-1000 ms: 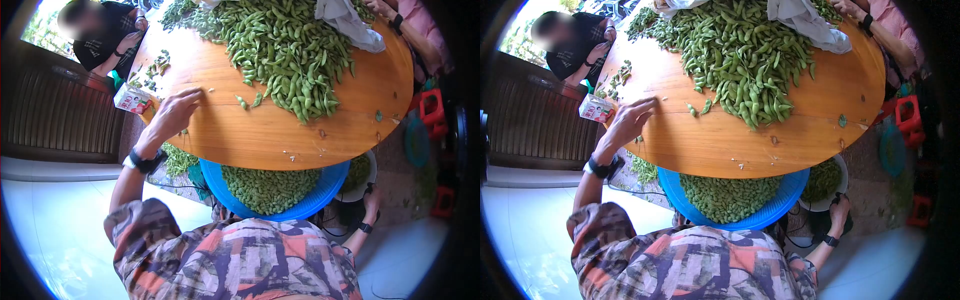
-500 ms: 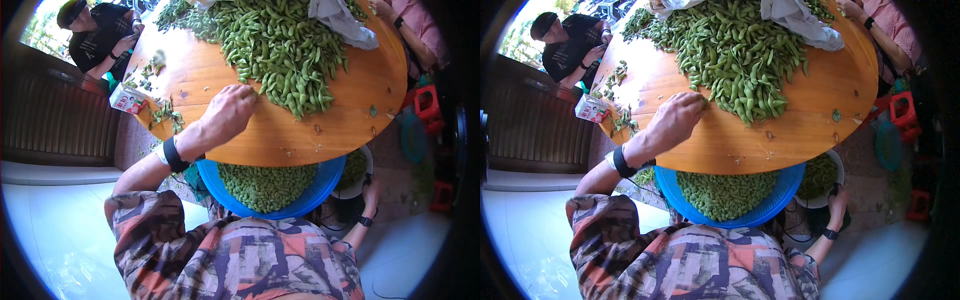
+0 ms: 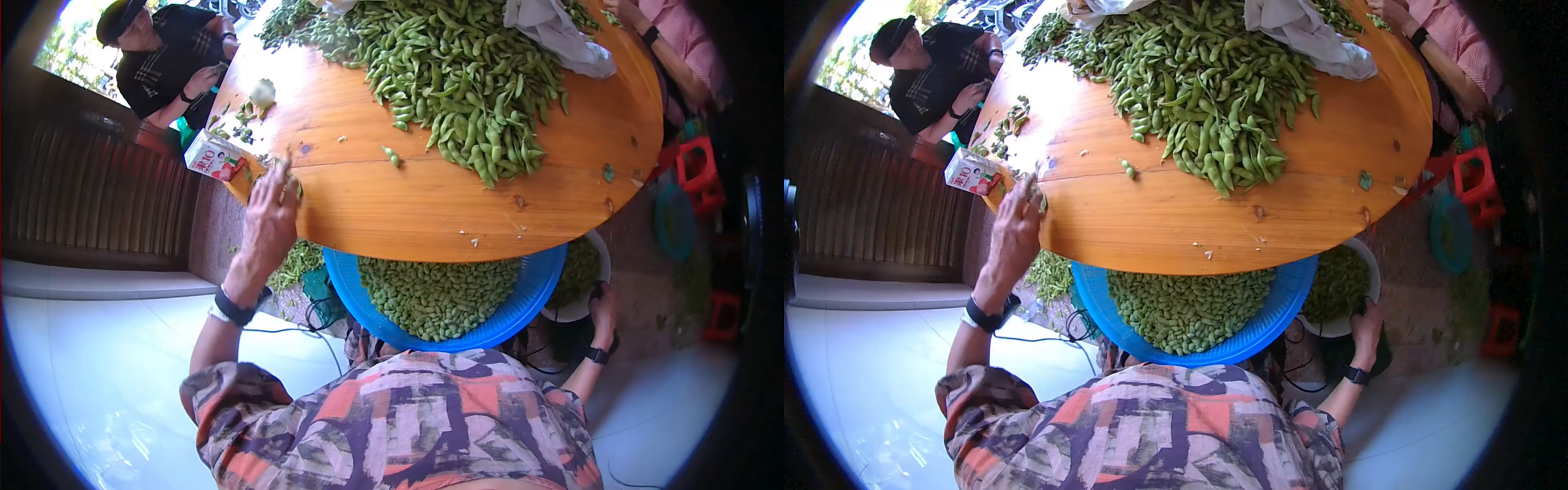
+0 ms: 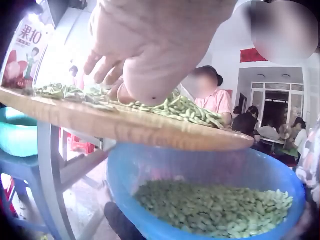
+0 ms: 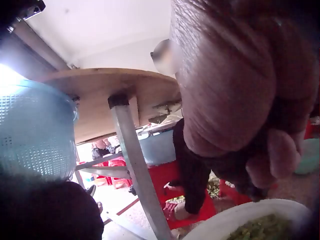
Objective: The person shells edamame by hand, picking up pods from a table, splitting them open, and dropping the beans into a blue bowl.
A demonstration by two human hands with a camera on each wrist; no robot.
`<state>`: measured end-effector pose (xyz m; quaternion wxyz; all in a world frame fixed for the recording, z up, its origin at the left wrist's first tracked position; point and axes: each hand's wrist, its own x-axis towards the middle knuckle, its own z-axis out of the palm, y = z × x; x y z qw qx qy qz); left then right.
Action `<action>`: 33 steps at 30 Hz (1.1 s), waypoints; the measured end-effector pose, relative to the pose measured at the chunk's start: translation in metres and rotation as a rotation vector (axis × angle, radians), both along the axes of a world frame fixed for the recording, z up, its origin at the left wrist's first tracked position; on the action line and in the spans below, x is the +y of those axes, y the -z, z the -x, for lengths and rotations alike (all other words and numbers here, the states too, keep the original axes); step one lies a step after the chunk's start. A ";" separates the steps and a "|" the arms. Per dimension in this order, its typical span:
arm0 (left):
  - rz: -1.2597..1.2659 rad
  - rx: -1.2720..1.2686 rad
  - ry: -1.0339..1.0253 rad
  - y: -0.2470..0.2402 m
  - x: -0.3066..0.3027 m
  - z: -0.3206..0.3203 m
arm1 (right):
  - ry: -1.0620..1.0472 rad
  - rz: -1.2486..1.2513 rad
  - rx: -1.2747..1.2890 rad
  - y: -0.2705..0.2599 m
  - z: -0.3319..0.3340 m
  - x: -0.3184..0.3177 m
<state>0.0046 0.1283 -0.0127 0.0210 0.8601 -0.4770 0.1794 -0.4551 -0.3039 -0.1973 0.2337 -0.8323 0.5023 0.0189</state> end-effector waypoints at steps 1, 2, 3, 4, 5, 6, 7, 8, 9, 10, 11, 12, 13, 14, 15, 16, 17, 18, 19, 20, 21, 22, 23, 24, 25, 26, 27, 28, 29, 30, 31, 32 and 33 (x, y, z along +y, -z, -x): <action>-0.026 -0.072 -0.027 -0.008 -0.003 -0.007 | -0.010 -0.016 0.015 0.000 -0.003 -0.001; 0.039 -0.115 0.015 -0.014 -0.013 -0.008 | -0.008 -0.014 0.014 0.010 0.000 -0.003; 0.043 -0.113 0.017 -0.018 -0.028 -0.009 | -0.041 0.084 -0.009 0.024 0.007 -0.008; 0.108 0.047 0.127 -0.021 -0.046 -0.009 | -0.078 0.183 -0.030 0.029 0.011 -0.012; 0.174 0.206 0.236 -0.023 -0.063 -0.008 | -0.081 0.191 -0.025 0.019 0.007 -0.011; 0.181 0.209 0.232 -0.025 -0.081 -0.004 | -0.047 0.122 -0.026 0.000 -0.004 -0.005; 0.147 0.269 0.287 -0.026 -0.099 0.001 | -0.011 0.052 -0.028 -0.017 -0.011 0.003; 0.111 0.330 0.342 -0.026 -0.109 0.000 | -0.013 0.056 -0.024 -0.029 -0.014 0.008; 0.114 0.332 0.343 -0.020 -0.112 -0.008 | 0.028 0.058 -0.084 -0.039 -0.016 0.014; 0.095 0.393 0.376 -0.011 -0.117 -0.016 | 0.071 0.059 -0.145 -0.049 -0.016 0.017; 0.074 0.453 0.411 -0.004 -0.119 -0.022 | 0.076 0.061 -0.145 -0.057 -0.015 0.018; 0.079 0.493 0.407 -0.009 -0.120 -0.021 | 0.109 0.083 -0.195 -0.064 -0.015 0.020; 0.075 0.494 0.412 -0.008 -0.121 -0.021 | 0.140 0.105 -0.243 -0.072 -0.015 0.022; 0.121 0.598 0.338 -0.008 -0.121 -0.019 | 0.142 0.104 -0.240 -0.082 -0.019 0.026; 0.167 0.699 0.262 -0.007 -0.121 -0.017 | 0.192 0.229 -0.375 -0.095 -0.030 0.032; 0.207 0.789 0.184 -0.012 -0.122 -0.005 | 0.246 0.353 -0.509 -0.108 -0.043 0.041; 0.196 0.793 0.191 -0.022 -0.122 0.009 | 0.276 0.332 -0.534 -0.126 -0.056 0.051; 0.294 1.164 0.123 -0.033 -0.121 0.026 | 0.310 0.312 -0.558 -0.143 -0.072 0.063; 0.390 1.535 0.043 -0.037 -0.120 0.042 | 0.210 0.092 -0.887 -0.154 -0.090 0.078; 0.431 1.648 0.091 -0.033 -0.119 0.058 | 0.093 -0.061 -1.061 -0.160 -0.110 0.094; 0.473 1.762 0.140 -0.030 -0.118 0.072 | -0.114 -0.151 -1.090 -0.170 -0.131 0.109; 0.448 1.804 0.074 -0.033 -0.120 0.086 | -0.124 -0.433 -1.048 -0.188 -0.151 0.127; 0.548 1.905 0.039 -0.028 -0.120 0.097 | -0.258 -0.437 -0.979 -0.186 -0.166 0.137; 0.583 1.940 0.010 -0.023 -0.120 0.104 | -0.355 -0.510 -0.937 -0.190 -0.181 0.145; 0.621 1.973 -0.023 -0.017 -0.119 0.109 | -0.503 -0.499 -0.915 -0.187 -0.192 0.148; 0.615 1.979 -0.027 -0.011 -0.119 0.114 | -0.468 -0.597 -0.897 -0.199 -0.199 0.158; 0.662 2.009 -0.024 -0.006 -0.120 0.119 | -0.499 -0.585 -0.892 -0.191 -0.204 0.163; 0.711 2.038 -0.020 -0.001 -0.121 0.123 | -0.487 -0.627 -0.915 -0.190 -0.206 0.165; 0.707 2.044 -0.025 0.003 -0.121 0.126 | -0.475 -0.668 -0.939 -0.188 -0.207 0.166; 0.748 2.018 -0.019 0.007 -0.122 0.130 | -0.470 -0.670 -0.935 -0.186 -0.207 0.165; 0.789 1.990 -0.014 0.010 -0.124 0.132 | -0.445 -0.723 -0.918 -0.184 -0.207 0.165; 0.806 1.965 -0.012 0.012 -0.125 0.135 | -0.420 -0.775 -0.901 -0.183 -0.206 0.164; 0.806 1.970 -0.015 0.013 -0.125 0.135 | -0.417 -0.776 -0.897 -0.183 -0.207 0.163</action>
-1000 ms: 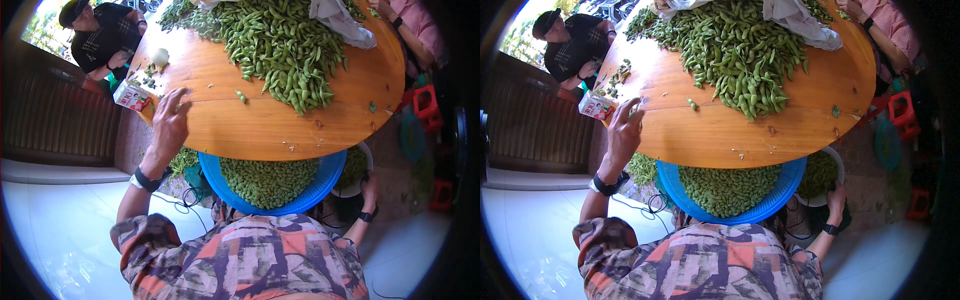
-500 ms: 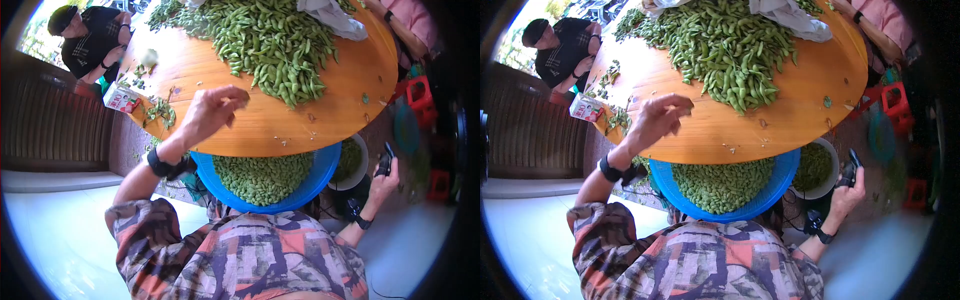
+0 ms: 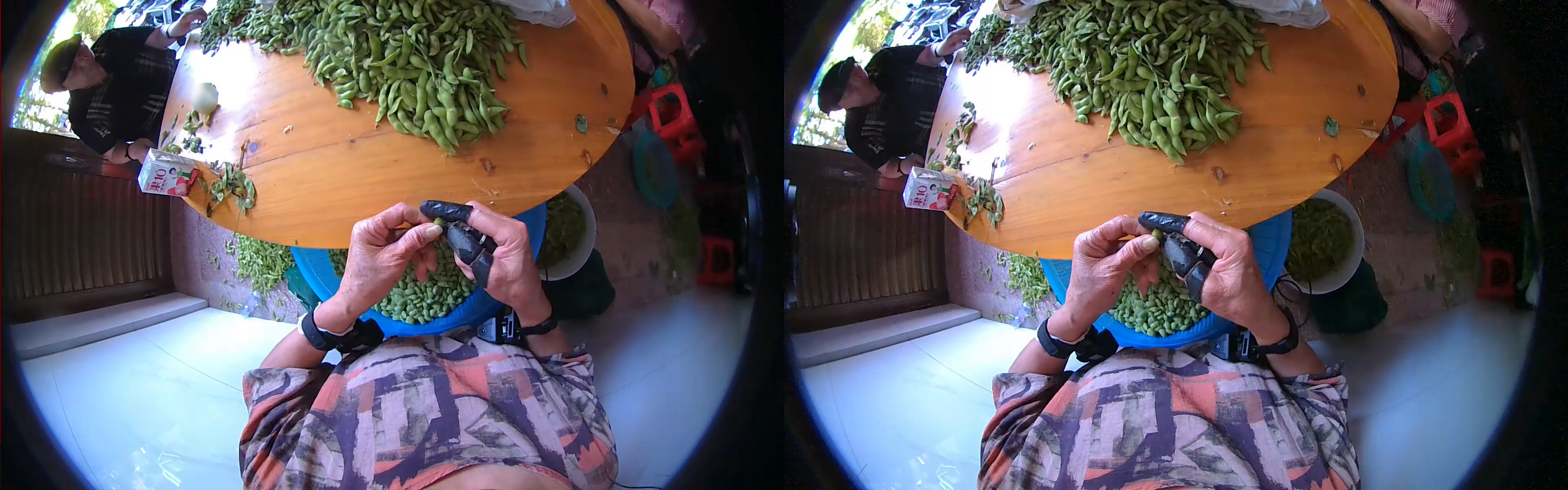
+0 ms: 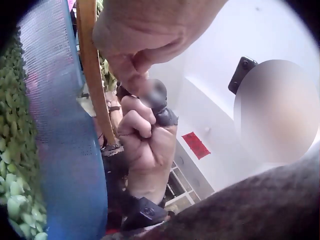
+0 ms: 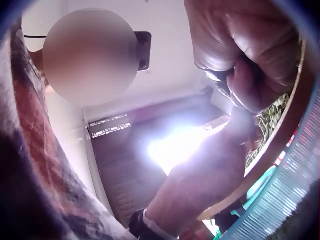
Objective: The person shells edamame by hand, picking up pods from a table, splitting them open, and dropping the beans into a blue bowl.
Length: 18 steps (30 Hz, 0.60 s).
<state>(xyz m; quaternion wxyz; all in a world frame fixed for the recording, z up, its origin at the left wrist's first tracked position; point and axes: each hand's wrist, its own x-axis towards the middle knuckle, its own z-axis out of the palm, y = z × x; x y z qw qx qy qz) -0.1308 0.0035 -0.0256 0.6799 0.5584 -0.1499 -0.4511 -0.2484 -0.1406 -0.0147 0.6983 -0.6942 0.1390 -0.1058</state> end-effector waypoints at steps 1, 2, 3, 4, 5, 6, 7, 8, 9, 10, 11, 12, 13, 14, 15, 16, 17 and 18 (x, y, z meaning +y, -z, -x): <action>-0.001 -0.026 0.009 0.000 0.000 0.000 | -0.001 0.012 -0.011 0.000 -0.001 -0.001; -0.002 -0.053 0.019 0.001 0.000 0.000 | -0.002 0.024 -0.022 0.001 -0.001 -0.001; -0.004 -0.050 0.019 0.001 0.000 0.000 | -0.002 0.023 -0.020 0.001 -0.001 -0.002; 0.011 -0.004 0.028 0.001 0.002 -0.001 | -0.022 -0.114 0.020 0.003 -0.001 -0.002; 0.026 0.043 0.038 0.001 0.003 -0.002 | -0.042 -0.250 0.059 0.004 -0.001 -0.003; 0.025 0.044 0.037 0.001 0.004 -0.003 | -0.042 -0.251 0.061 0.008 -0.001 -0.005; 0.062 0.176 0.038 -0.001 0.005 -0.005 | -0.083 -0.469 0.006 0.015 -0.003 -0.006; 0.098 0.307 0.040 -0.002 0.006 -0.005 | -0.124 -0.688 -0.050 0.019 -0.003 -0.007; 0.097 0.307 0.039 -0.002 0.006 -0.005 | -0.125 -0.707 -0.028 0.019 -0.003 -0.008; 0.080 0.265 0.039 -0.002 0.005 -0.004 | -0.128 -0.706 -0.029 0.016 -0.003 -0.006; 0.062 0.224 0.039 -0.002 0.004 -0.004 | -0.038 -0.375 -0.008 0.008 -0.004 -0.002; 0.061 0.224 0.038 0.000 0.003 -0.003 | 0.051 -0.043 0.013 0.005 -0.004 0.001; 0.084 0.196 0.038 0.003 0.003 -0.002 | 0.052 -0.044 0.014 0.006 -0.003 0.002; 0.108 0.168 0.038 0.006 0.001 -0.002 | 0.068 0.038 -0.020 0.008 -0.003 0.003; 0.112 0.168 0.041 0.007 -0.001 -0.001 | 0.083 0.122 -0.056 0.009 -0.002 0.003; 0.154 0.169 0.022 0.008 -0.002 0.000 | 0.084 0.125 -0.056 0.007 -0.002 0.003; 0.195 0.172 0.002 0.009 -0.003 0.000 | 0.081 0.069 -0.064 0.005 -0.001 0.005; 0.195 0.173 0.000 0.007 -0.003 0.000 | 0.079 0.011 -0.072 0.004 0.000 0.005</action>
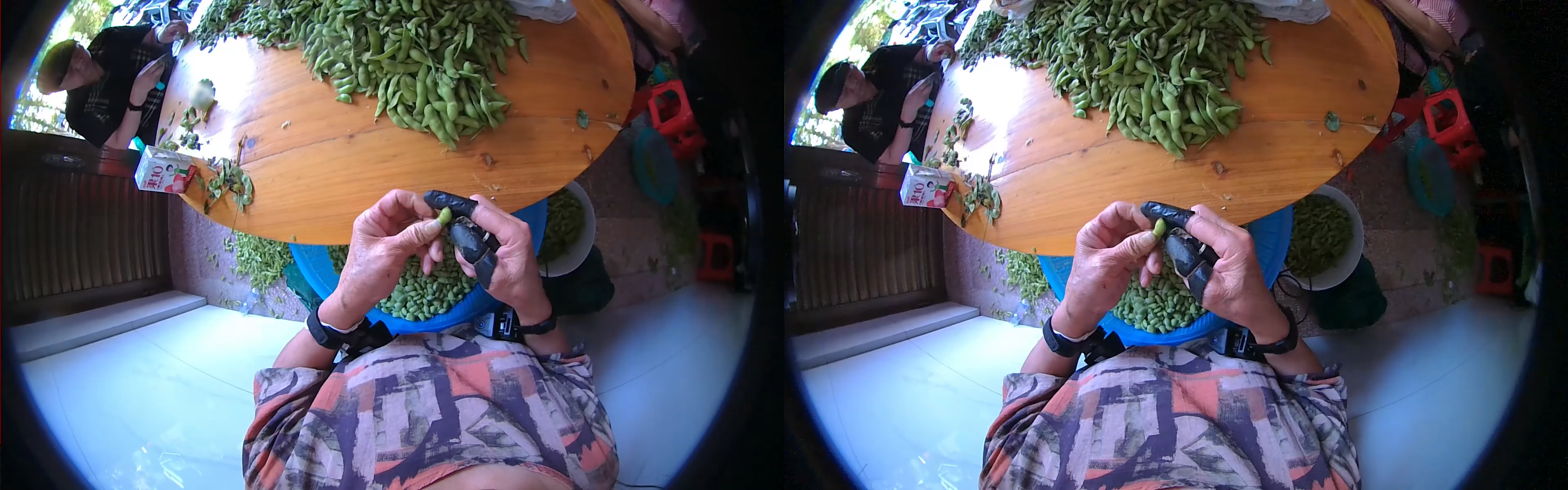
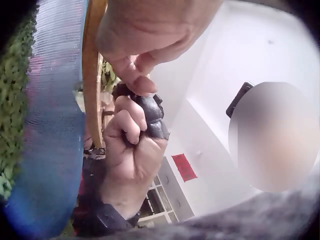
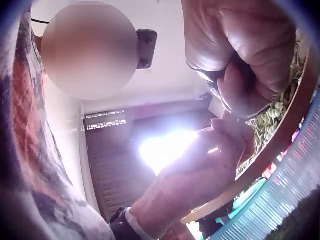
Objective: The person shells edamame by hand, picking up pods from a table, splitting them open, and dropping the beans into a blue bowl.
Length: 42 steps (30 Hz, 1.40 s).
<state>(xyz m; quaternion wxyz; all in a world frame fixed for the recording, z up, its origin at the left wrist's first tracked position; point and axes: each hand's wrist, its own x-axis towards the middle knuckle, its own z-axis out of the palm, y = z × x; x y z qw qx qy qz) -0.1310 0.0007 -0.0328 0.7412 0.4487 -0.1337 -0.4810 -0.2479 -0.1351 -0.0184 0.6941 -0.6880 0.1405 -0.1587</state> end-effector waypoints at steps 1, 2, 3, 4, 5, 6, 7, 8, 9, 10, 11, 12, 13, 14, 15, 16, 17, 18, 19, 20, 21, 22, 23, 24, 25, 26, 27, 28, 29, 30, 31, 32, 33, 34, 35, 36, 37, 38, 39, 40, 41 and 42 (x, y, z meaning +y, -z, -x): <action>-0.021 -0.001 -0.032 -0.004 0.000 0.000 | 0.000 0.000 0.002 0.000 0.000 0.000; -0.042 -0.004 -0.063 -0.006 -0.001 0.001 | -0.025 -0.026 0.018 0.000 0.000 -0.002; -0.041 -0.002 -0.061 -0.005 -0.001 0.002 | -0.050 -0.050 0.034 -0.001 0.001 -0.003; -0.038 -0.048 -0.113 -0.003 -0.002 0.005 | -0.049 -0.048 0.035 -0.003 0.002 -0.004; -0.036 -0.095 -0.167 -0.001 -0.002 0.008 | -0.096 -0.179 0.095 -0.007 0.003 -0.005; -0.036 -0.094 -0.168 -0.003 -0.002 0.011 | -0.143 -0.310 0.156 -0.009 0.004 -0.005; -0.057 -0.193 -0.224 -0.006 -0.003 0.014 | -0.145 -0.310 0.158 -0.010 0.002 -0.004; -0.078 -0.290 -0.279 -0.007 -0.002 0.016 | -0.127 -0.293 0.166 -0.011 0.000 -0.002; -0.079 -0.288 -0.279 -0.006 -0.002 0.016 | -0.109 -0.276 0.174 -0.012 -0.001 -0.001; -0.081 -0.307 -0.265 -0.005 -0.002 0.016 | -0.108 -0.277 0.176 -0.009 0.000 -0.001; -0.083 -0.327 -0.251 -0.005 -0.001 0.016 | -0.102 -0.194 0.150 -0.003 0.001 -0.001; -0.083 -0.326 -0.252 -0.006 -0.001 0.016 | -0.097 -0.111 0.124 0.001 0.001 -0.001; -0.081 -0.266 -0.236 -0.008 0.000 0.015 | -0.099 -0.111 0.126 0.001 0.000 -0.002; -0.079 -0.207 -0.219 -0.009 0.001 0.013 | -0.073 0.074 0.052 0.001 -0.002 -0.002; -0.079 -0.206 -0.219 -0.011 0.003 0.009 | -0.046 0.258 -0.022 0.001 -0.003 -0.002; -0.064 -0.137 -0.153 -0.012 0.004 0.002 | -0.046 0.257 -0.021 0.002 -0.003 -0.002; -0.047 -0.068 -0.088 -0.013 0.005 -0.001 | -0.051 0.239 -0.019 0.003 -0.003 -0.002; -0.047 -0.068 -0.089 -0.012 0.005 -0.001 | -0.056 0.222 -0.019 0.003 -0.002 -0.002; -0.031 -0.045 -0.091 -0.010 0.005 -0.002 | -0.057 0.223 -0.021 0.000 -0.001 -0.002; -0.015 -0.024 -0.093 -0.010 0.006 -0.002 | -0.081 0.013 0.044 -0.005 0.000 -0.001; -0.014 -0.026 -0.095 -0.011 0.005 -0.001 | -0.104 -0.198 0.108 -0.008 0.001 -0.001; -0.037 -0.076 -0.117 -0.012 0.004 0.001 | -0.105 -0.197 0.107 -0.008 0.001 -0.003; -0.061 -0.124 -0.138 -0.012 0.003 0.003 | -0.132 -0.201 0.127 -0.007 0.002 -0.005; -0.062 -0.122 -0.137 -0.012 0.002 0.004 | -0.156 -0.207 0.149 -0.007 0.003 -0.007; -0.071 -0.133 -0.142 -0.013 0.002 0.005 | -0.153 -0.209 0.153 -0.007 0.003 -0.006; -0.077 -0.144 -0.147 -0.013 0.001 0.006 | -0.133 -0.162 0.127 -0.009 0.001 -0.005; -0.076 -0.142 -0.145 -0.012 0.001 0.006 | -0.115 -0.115 0.100 -0.010 0.000 -0.005; -0.079 -0.147 -0.143 -0.012 0.001 0.007 | -0.114 -0.115 0.102 -0.009 0.000 -0.005; -0.082 -0.155 -0.142 -0.012 0.002 0.006 | -0.120 -0.109 0.105 -0.005 0.000 -0.006; -0.082 -0.156 -0.142 -0.011 0.003 0.004 | -0.127 -0.103 0.106 -0.003 0.000 -0.006; -0.017 -0.021 -0.075 -0.009 0.004 0.000 | -0.127 -0.103 0.105 -0.001 -0.001 -0.006; 0.047 0.115 -0.008 -0.009 0.006 -0.003 | -0.167 -0.254 0.098 0.001 -0.001 -0.006; 0.047 0.114 -0.009 -0.010 0.007 -0.006 | -0.206 -0.404 0.090 0.001 -0.001 -0.006; 0.050 0.152 0.034 -0.012 0.008 -0.009 | -0.207 -0.403 0.090 0.001 -0.001 -0.007; 0.055 0.188 0.076 -0.013 0.009 -0.010 | -0.203 -0.375 0.101 0.000 -0.001 -0.007; 0.056 0.186 0.074 -0.013 0.008 -0.009 | -0.200 -0.347 0.112 -0.001 -0.001 -0.007; 0.005 0.110 0.013 -0.012 0.005 -0.005 | -0.203 -0.346 0.110 -0.001 -0.001 -0.006; -0.046 0.034 -0.047 -0.011 0.003 -0.002 | -0.130 -0.139 0.111 -0.002 -0.001 -0.005; -0.045 0.032 -0.046 -0.011 0.002 0.001 | -0.053 0.068 0.112 -0.003 -0.001 -0.004; -0.052 -0.018 -0.069 -0.010 0.000 0.003 | -0.050 0.070 0.111 -0.004 -0.002 -0.003; -0.058 -0.066 -0.091 -0.009 -0.001 0.004 | 0.045 0.136 0.102 -0.008 -0.003 0.000; -0.056 -0.063 -0.090 -0.007 0.000 0.005 | 0.139 0.202 0.094 -0.010 -0.003 0.000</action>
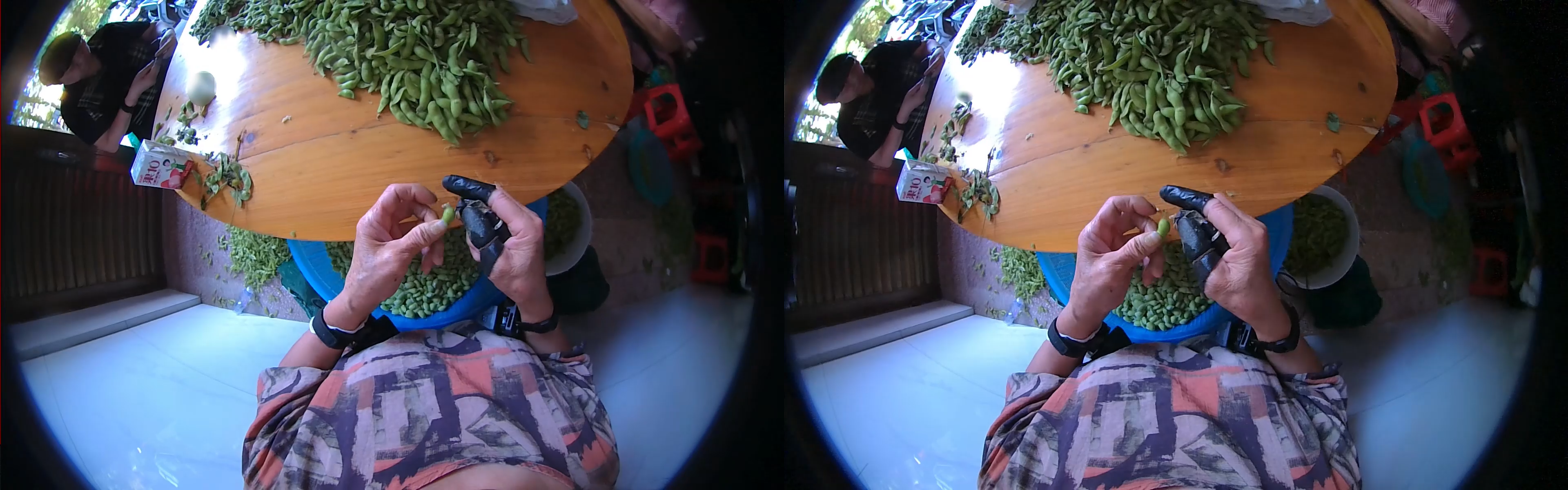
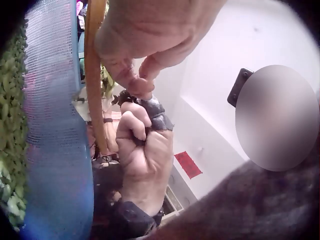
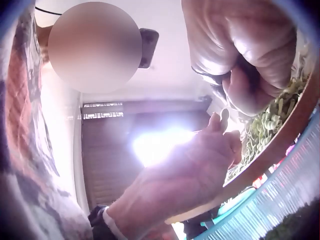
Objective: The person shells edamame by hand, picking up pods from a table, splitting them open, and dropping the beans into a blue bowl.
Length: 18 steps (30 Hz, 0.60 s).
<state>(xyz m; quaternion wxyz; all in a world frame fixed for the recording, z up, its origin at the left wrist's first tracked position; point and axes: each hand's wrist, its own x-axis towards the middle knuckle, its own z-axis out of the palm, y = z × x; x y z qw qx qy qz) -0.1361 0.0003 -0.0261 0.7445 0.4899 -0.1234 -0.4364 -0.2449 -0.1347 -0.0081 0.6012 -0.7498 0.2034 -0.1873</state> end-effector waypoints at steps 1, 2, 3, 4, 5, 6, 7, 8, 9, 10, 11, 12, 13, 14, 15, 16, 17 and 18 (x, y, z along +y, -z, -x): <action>0.004 -0.017 0.049 0.004 0.001 0.001 | -0.042 0.074 -0.045 -0.001 0.001 -0.003; 0.007 -0.035 0.098 0.006 0.003 0.001 | -0.040 0.073 -0.043 0.000 0.001 -0.005; -0.022 -0.013 0.119 0.007 0.004 0.000 | -0.085 0.025 -0.056 0.002 0.001 -0.007; -0.025 -0.011 0.119 0.006 0.005 0.002 | -0.131 -0.025 -0.067 0.004 0.002 -0.007; -0.061 -0.079 0.135 0.005 0.006 0.003 | -0.136 -0.030 -0.063 0.003 0.002 -0.008; -0.100 -0.144 0.149 0.003 0.007 0.006 | -0.135 -0.120 -0.041 0.002 0.002 -0.007; -0.103 -0.287 0.120 0.001 0.007 0.008 | -0.137 -0.213 -0.019 0.000 0.002 -0.006; -0.114 -0.284 0.105 0.000 0.009 0.009 | -0.154 -0.221 -0.016 -0.003 0.003 -0.006; -0.126 -0.525 0.103 0.000 0.012 0.009 | -0.190 -0.080 0.028 -0.006 0.005 -0.007; -0.140 -0.765 0.104 0.001 0.014 0.010 | -0.225 0.063 0.070 -0.009 0.008 -0.008; -0.114 -0.740 0.087 0.010 0.014 0.015 | -0.238 0.007 0.043 -0.009 0.010 -0.008; -0.128 -0.800 0.115 0.008 0.017 0.019 | -0.259 -0.005 0.054 -0.006 0.013 -0.007; -0.128 -0.834 0.107 0.012 0.017 0.021 | -0.246 0.056 0.019 -0.002 0.015 -0.006; -0.125 -0.867 0.102 0.015 0.017 0.021 | -0.229 0.117 -0.014 0.003 0.016 -0.004; -0.128 -0.859 0.099 0.015 0.017 0.017 | -0.215 0.216 -0.087 0.008 0.014 -0.004; -0.103 -0.789 0.110 0.011 0.017 0.011 | -0.216 0.212 -0.076 0.003 0.010 -0.005; -0.081 -0.699 0.133 0.009 0.019 0.011 | -0.193 -0.031 0.035 -0.007 0.011 -0.003; -0.092 -0.567 0.125 0.002 0.016 0.007 | -0.165 -0.264 0.126 -0.012 0.007 -0.002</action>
